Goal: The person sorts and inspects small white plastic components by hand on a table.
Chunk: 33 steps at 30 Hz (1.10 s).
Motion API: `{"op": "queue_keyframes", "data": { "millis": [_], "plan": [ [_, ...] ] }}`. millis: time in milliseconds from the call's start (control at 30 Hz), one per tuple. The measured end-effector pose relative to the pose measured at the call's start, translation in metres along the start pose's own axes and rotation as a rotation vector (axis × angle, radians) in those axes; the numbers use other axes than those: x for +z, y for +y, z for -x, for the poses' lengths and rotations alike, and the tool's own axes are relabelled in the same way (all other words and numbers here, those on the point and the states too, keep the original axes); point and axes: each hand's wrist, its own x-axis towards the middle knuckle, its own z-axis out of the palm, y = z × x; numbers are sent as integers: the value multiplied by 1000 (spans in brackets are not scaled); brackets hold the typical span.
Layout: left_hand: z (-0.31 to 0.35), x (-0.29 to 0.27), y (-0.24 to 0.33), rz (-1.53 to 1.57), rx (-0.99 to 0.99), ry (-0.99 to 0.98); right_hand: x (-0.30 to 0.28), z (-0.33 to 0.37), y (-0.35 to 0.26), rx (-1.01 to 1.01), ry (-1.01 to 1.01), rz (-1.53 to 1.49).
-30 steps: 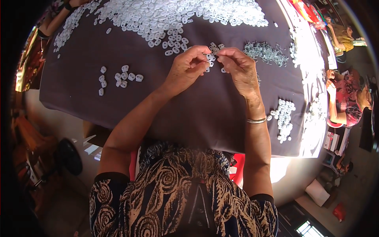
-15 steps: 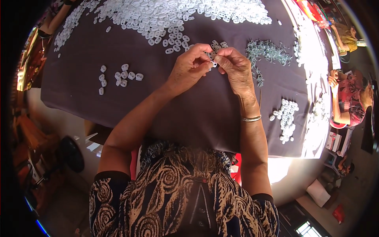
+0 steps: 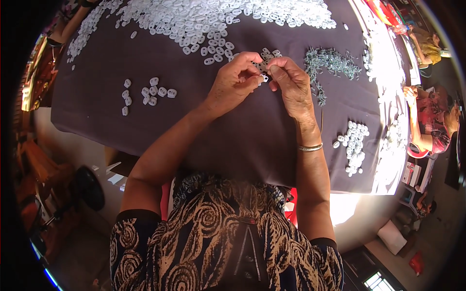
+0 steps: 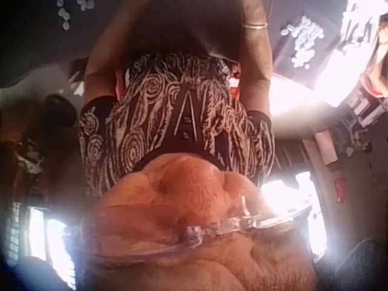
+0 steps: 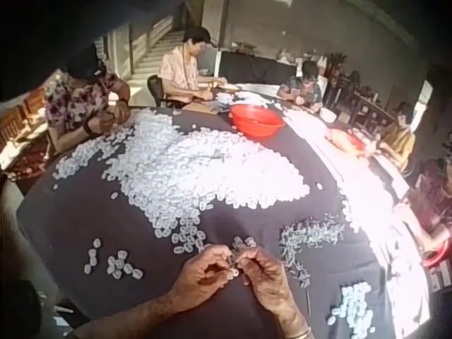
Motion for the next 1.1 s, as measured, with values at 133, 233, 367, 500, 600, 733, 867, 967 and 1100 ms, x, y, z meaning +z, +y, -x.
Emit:
{"op": "queue_keyframes", "data": {
  "millis": [133,233,367,500,600,733,867,967,1100],
  "plan": [
    [0,0,0,2,-6,-3,1,0,1,-8,12,23],
    [0,-1,-1,-19,-7,-11,0,1,-1,-10,-12,105],
    [0,2,0,-4,10,-2,-4,1,-1,-31,-60,156],
    [1,-1,-2,-47,14,-34,-4,0,-3,-25,-103,178],
    [1,-1,-1,-37,19,-42,-4,1,-3,-21,-101,179],
    [1,2,2,-31,19,-18,-7,-1,2,21,-87,91],
    [1,2,3,-45,31,-18,-4,0,2,-37,-83,127],
    [1,2,2,-58,35,-19,-6,0,0,-29,-106,152],
    [2,2,1,-75,72,-13,-5,0,-2,-19,-130,212]
  ]
}}
